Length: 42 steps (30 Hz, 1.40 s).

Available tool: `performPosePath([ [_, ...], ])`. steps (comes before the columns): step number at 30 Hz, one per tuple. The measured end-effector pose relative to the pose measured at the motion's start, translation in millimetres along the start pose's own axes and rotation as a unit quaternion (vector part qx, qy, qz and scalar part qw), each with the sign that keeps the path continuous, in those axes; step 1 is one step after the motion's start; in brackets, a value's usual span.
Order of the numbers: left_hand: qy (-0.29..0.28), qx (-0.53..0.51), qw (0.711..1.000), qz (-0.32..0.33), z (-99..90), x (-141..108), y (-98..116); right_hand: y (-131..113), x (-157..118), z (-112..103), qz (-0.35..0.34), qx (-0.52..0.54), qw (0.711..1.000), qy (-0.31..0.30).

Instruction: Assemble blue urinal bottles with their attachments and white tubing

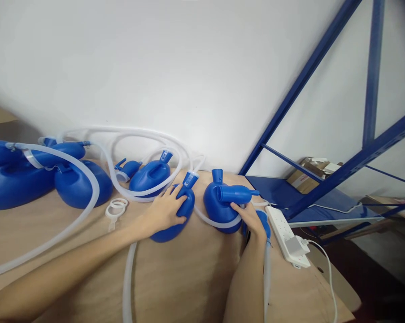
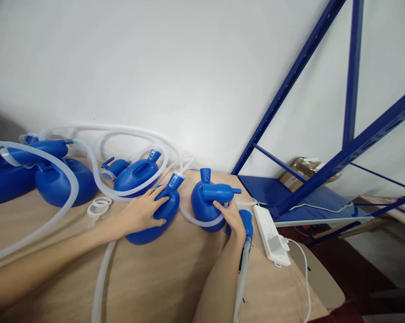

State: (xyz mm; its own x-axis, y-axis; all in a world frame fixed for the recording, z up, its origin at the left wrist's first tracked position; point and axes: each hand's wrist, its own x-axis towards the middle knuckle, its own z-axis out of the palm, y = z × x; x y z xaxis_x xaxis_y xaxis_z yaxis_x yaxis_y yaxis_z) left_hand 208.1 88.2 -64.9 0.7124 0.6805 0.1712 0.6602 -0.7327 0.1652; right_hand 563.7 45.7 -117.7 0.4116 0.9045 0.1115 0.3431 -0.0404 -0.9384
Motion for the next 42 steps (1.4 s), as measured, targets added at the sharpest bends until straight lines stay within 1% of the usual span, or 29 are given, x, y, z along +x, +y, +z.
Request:
performPosePath([
  [2, 0.024, 0.026, 0.999, 0.0, 1.5, 15, 1, -2, 0, 0, -0.008, 0.006, 1.0, -0.017],
  [4, 0.038, 0.056, 0.998, 0.011, 4.8, 29, 7, -3, -1, 0, -0.012, 0.011, 0.999, -0.032],
  [7, 0.049, 0.064, 0.995, 0.06, 11.7, 45, 25, -6, -5, -1, -0.006, 0.017, 0.999, -0.046],
  [9, 0.046, 0.029, 0.993, 0.102, 17.5, 49, 41, -9, -10, -2, 0.002, 0.025, 0.997, -0.067],
  [11, 0.027, -0.039, 0.993, 0.111, 24.1, 51, 58, -14, -15, -4, 0.015, 0.036, 0.994, -0.098],
  [13, 0.006, -0.1, 0.991, 0.088, 30.8, 52, 71, -20, -20, -8, 0.028, 0.037, 0.991, -0.123],
  [15, 0.004, -0.157, 0.986, 0.058, 36.4, 55, 79, -26, -25, -12, 0.039, 0.025, 0.99, -0.131],
  [16, 0.01, -0.203, 0.978, 0.053, 38.7, 58, 81, -28, -26, -14, 0.042, 0.019, 0.99, -0.133],
  [17, 0.018, -0.263, 0.963, 0.052, 40.8, 61, 82, -29, -27, -15, 0.044, 0.015, 0.99, -0.136],
  [18, 0.028, -0.338, 0.94, 0.05, 42.7, 64, 82, -29, -29, -17, 0.046, 0.013, 0.989, -0.137],
  [20, 0.048, -0.469, 0.881, 0.042, 46.4, 71, 81, -28, -31, -23, 0.055, 0.01, 0.991, -0.124],
  [21, 0.055, -0.504, 0.861, 0.035, 48.4, 74, 80, -26, -33, -27, 0.067, 0.009, 0.992, -0.106],
  [22, 0.06, -0.521, 0.851, 0.025, 50.5, 76, 79, -24, -35, -32, 0.083, 0.01, 0.993, -0.088],
  [23, 0.061, -0.526, 0.848, 0.017, 52.7, 79, 78, -21, -38, -37, 0.1, 0.013, 0.992, -0.073],
  [25, 0.06, -0.518, 0.853, 0.008, 57.3, 82, 77, -19, -43, -47, 0.124, 0.031, 0.99, -0.061],
  [27, 0.059, -0.508, 0.859, 0.002, 61.8, 86, 78, -18, -46, -53, 0.121, 0.059, 0.989, -0.066],
  [29, 0.056, -0.492, 0.869, 0.003, 65.9, 90, 81, -19, -46, -54, 0.109, 0.085, 0.989, -0.055],
  [34, 0.035, -0.433, 0.9, 0.024, 78.5, 103, 93, -19, -37, -39, 0.119, 0.15, 0.981, -0.026],
  [37, 0.037, -0.403, 0.914, -0.013, 88.8, 111, 99, -18, -30, -26, 0.118, 0.198, 0.973, -0.029],
  [39, 0.051, -0.387, 0.92, -0.047, 95.6, 118, 101, -19, -23, -18, 0.116, 0.221, 0.968, -0.023],
  [40, 0.061, -0.379, 0.921, -0.062, 98.8, 121, 101, -18, -18, -15, 0.119, 0.224, 0.967, -0.004],
  [42, 0.085, -0.364, 0.923, -0.09, 104.3, 127, 100, -16, -4, -8, 0.13, 0.215, 0.966, 0.062],
])
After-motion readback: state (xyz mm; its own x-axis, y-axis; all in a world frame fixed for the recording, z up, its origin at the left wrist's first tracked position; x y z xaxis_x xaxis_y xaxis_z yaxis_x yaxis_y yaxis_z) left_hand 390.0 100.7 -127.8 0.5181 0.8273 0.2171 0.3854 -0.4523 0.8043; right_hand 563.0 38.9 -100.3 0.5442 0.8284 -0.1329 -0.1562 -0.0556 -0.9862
